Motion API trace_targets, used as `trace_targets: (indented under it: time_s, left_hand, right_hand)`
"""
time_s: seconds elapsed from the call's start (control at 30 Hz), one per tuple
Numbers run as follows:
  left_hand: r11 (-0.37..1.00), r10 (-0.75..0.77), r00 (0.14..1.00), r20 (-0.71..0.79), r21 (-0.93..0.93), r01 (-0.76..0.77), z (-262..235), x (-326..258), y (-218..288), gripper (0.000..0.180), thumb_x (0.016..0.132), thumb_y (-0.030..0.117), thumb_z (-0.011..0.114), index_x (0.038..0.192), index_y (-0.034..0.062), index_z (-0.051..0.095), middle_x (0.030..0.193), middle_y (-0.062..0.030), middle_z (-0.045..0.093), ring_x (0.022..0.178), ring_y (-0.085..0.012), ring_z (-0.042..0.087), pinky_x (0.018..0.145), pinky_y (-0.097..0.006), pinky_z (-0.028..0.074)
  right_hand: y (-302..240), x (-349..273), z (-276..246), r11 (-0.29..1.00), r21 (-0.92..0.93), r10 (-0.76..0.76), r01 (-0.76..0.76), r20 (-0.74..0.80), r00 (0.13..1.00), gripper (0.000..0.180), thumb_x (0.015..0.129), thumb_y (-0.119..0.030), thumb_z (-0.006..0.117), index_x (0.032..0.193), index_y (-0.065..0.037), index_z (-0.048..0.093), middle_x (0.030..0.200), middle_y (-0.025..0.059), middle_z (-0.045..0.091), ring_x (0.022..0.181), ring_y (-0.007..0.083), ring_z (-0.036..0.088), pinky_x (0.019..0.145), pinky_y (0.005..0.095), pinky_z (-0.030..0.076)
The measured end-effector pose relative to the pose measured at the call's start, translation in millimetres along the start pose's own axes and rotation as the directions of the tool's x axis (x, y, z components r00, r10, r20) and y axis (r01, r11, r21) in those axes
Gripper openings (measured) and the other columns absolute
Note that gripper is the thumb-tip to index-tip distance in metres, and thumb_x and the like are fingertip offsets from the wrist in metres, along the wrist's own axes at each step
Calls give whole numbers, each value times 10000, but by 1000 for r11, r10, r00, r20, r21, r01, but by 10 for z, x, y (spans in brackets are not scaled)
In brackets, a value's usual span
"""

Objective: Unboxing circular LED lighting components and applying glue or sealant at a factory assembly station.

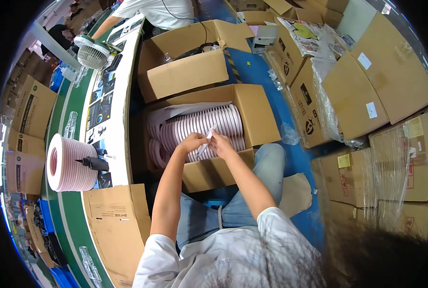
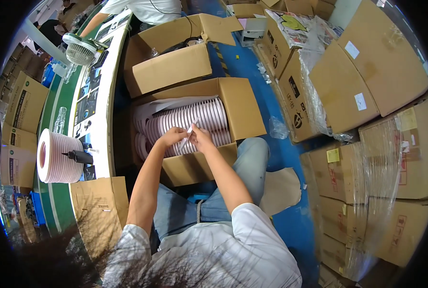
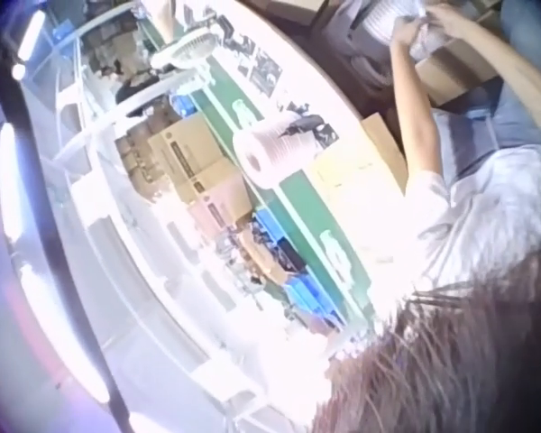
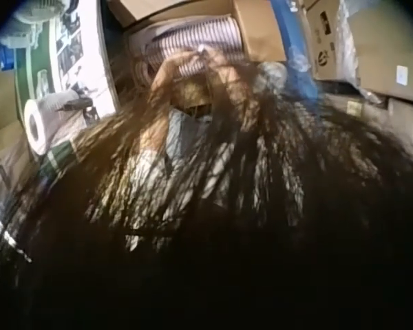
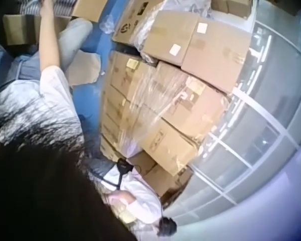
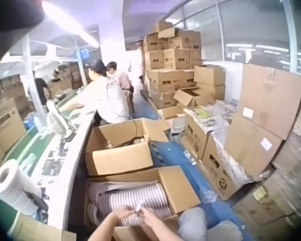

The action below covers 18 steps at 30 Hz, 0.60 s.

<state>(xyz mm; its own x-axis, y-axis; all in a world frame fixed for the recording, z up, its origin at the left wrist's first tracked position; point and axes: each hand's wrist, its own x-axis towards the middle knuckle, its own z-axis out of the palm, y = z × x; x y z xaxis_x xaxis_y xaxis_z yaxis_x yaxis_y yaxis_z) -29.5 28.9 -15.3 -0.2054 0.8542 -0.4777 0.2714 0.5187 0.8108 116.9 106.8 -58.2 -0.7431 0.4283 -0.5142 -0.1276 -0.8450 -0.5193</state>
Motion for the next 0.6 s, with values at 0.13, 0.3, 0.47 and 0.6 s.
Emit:
trace_targets:
  time_s: [0.13, 0.3, 0.47, 0.6]
  left_hand:
    - [962, 65, 998, -22, -265, -68, 228, -63, -181, 327, 767, 261, 681, 943, -15, 669, 781, -45, 643, 636, -85, 505, 591, -227, 397]
    - [532, 5, 993, -116, -841, -101, 117, -253, -244, 289, 847, 234, 530, 997, -3, 600, 881, -79, 633, 774, -189, 590, 742, -307, 479]
    - [251, -56, 970, -236, -944, -215, -110, -388, -392, 334, 880, 289, 443, 1009, 6, 564, 866, -82, 612, 778, -209, 585, 762, -333, 480]
    - [233, -201, 919, -338, -928, -290, -103, -458, -264, 359, 884, 327, 402, 921, 5, 557, 769, -64, 574, 675, -203, 536, 667, -347, 466]
  right_hand:
    - [-121, -77, -65, 978, -149, -139, 146, 53, 989, 243, 881, -286, 585, 898, -44, 591, 833, 63, 640, 723, 145, 620, 654, 265, 493]
    - [-255, -107, -112, 965, -201, -199, 169, -140, 970, 353, 867, -286, 509, 1037, 17, 566, 947, 126, 652, 856, 199, 628, 774, 346, 496]
    - [-382, -217, -89, 962, -66, -273, 265, -211, 938, 416, 878, -297, 456, 1129, 31, 510, 1000, 157, 637, 904, 242, 617, 817, 358, 478]
    - [-504, -239, -139, 955, 5, -290, 296, -194, 937, 427, 885, -301, 446, 1147, 34, 487, 1016, 169, 627, 922, 257, 610, 839, 380, 475]
